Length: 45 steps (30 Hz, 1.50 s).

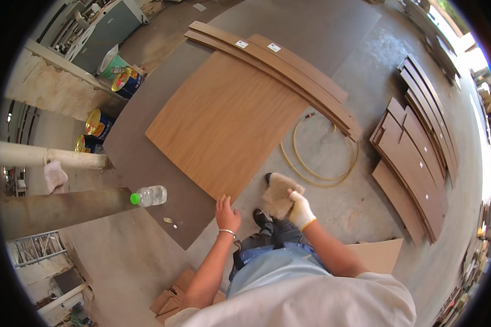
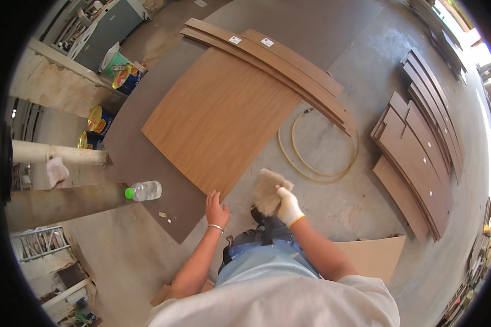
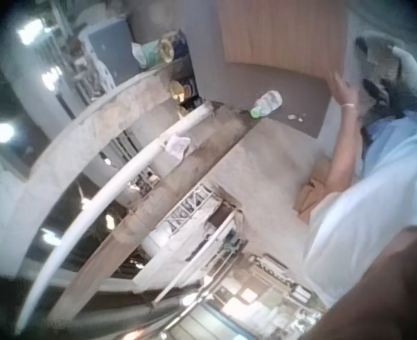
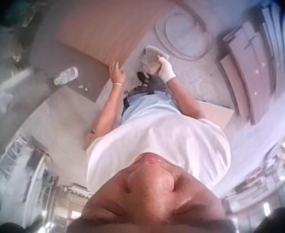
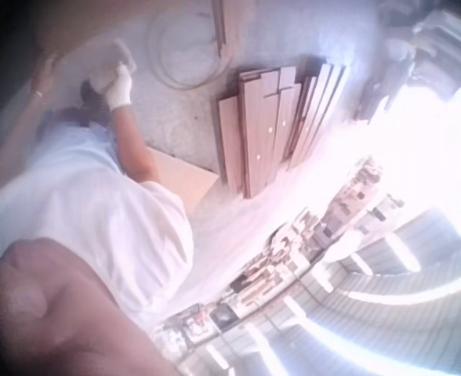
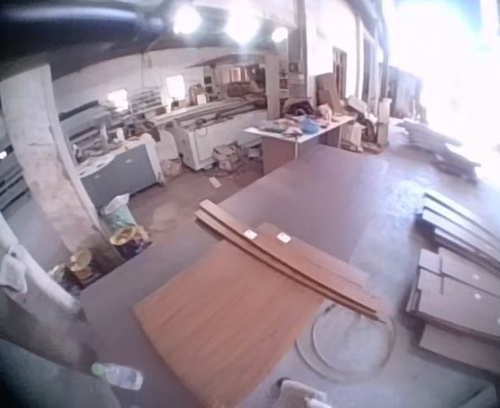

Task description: The person wipes the surface of several wooden panels with a cloth, occasionally picking up and moving the panels to different positions. The person also pours liquid from a bottle onto the cloth and continues wiping.

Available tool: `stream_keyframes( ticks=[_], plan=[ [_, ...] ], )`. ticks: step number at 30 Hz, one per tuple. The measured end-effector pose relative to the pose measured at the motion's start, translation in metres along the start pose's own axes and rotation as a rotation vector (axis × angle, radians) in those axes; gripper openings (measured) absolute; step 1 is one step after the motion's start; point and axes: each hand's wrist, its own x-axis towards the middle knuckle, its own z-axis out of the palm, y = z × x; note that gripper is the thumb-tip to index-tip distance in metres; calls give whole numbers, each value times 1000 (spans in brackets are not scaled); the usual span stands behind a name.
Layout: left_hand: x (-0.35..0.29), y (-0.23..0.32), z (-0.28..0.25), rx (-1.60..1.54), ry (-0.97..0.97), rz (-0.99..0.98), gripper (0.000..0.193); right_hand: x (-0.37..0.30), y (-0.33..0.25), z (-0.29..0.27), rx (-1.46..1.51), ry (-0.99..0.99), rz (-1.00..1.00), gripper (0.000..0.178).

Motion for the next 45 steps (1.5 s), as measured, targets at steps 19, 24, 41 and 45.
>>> stream_keyframes(
  ticks=[19,24,41,45],
  plan=[
    [47,-98,-3,480,-14,103,69,86,75,64,-1843,-735,-1150,61],
    [41,-96,-17,485,-9,127,67,130,-128,142,-2040,123,-1236,46],
    [216,-3,38,478,180,201,62,212,-117,249,-1842,-339,-1356,50],
    [214,1,36,504,179,197,63,235,-192,238,-1868,39,-1290,51]
  ],
)
